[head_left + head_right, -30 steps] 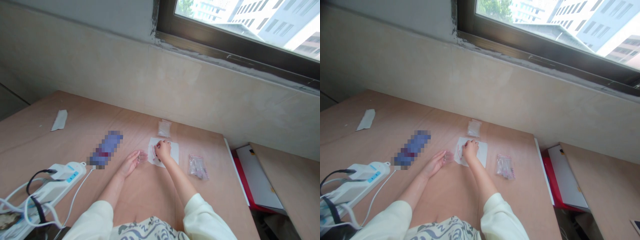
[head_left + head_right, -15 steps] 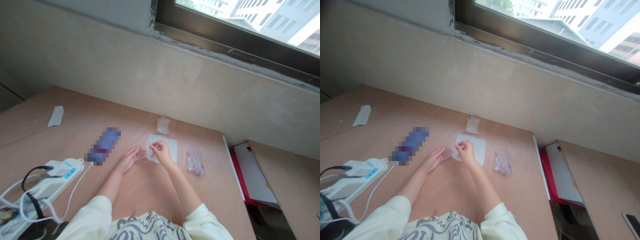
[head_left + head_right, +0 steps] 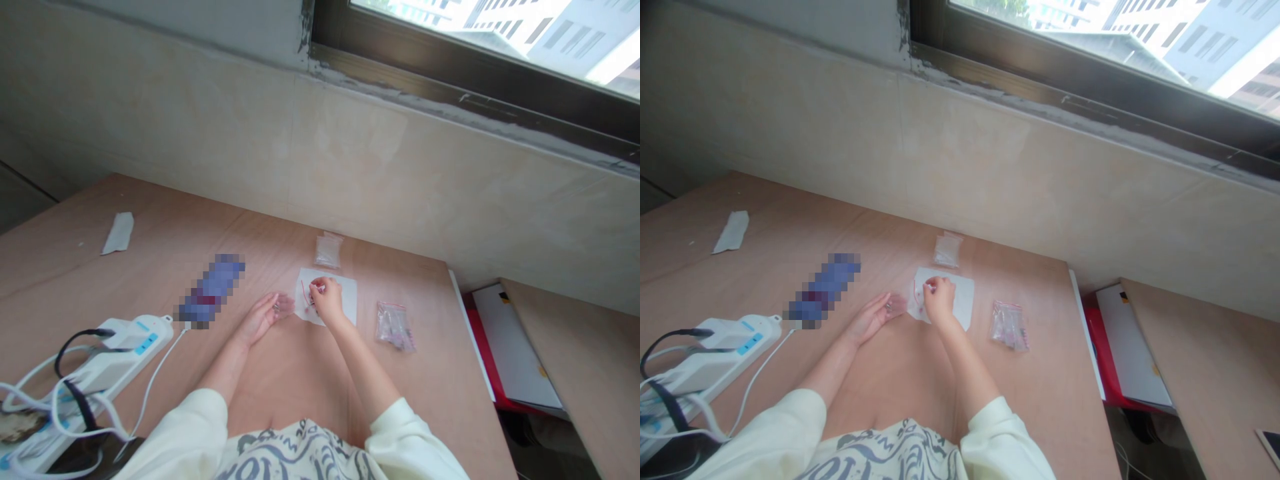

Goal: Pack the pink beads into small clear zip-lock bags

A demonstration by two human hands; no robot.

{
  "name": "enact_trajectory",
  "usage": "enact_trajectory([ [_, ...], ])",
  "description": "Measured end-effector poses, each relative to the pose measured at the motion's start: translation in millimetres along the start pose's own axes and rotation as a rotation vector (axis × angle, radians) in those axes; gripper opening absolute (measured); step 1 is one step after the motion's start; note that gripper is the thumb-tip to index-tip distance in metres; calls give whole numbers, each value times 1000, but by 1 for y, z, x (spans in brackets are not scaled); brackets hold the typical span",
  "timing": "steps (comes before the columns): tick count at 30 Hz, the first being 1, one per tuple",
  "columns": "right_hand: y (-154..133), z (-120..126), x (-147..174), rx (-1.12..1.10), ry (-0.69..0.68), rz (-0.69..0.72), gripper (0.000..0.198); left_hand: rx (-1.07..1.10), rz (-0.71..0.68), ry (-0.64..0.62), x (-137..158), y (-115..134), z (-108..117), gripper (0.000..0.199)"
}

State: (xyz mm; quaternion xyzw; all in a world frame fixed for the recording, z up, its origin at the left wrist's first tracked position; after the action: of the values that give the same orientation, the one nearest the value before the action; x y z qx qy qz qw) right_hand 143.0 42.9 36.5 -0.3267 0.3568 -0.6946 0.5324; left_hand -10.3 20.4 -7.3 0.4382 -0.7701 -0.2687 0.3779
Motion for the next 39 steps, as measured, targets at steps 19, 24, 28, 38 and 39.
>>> enact_trajectory([
  [19, -5, -12, -3, 509, -38, -49, 15, -7, -13, 1, 0, 2, -1, 19],
  [24, 0, -8, -6, 386, -2, -50, 11, -19, -22, 32, 3, 7, -3, 18],
  [28, -1, 9, -4, -1, 13, -71, 13, -28, -23, 33, 3, 8, -5, 17],
  [38, -13, 26, 12, -435, -245, -99, 15, -36, -27, -45, 1, 4, -32, 15],
  [39, -12, 26, 12, -460, -276, -98, 18, -36, -28, -46, 2, 5, -34, 15],
])
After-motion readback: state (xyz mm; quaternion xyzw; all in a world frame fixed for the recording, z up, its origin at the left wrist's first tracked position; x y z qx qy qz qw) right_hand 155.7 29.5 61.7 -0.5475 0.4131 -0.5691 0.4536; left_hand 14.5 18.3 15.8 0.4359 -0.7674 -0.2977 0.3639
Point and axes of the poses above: each hand's wrist, its own x-axis away from the middle knuckle, its own z-axis out of the back of the hand, y = z × x, the point moved 3 cm from there along -x, towards the middle knuckle, and after that the axes turned 11 degrees about -x, right-handed, at the moved point
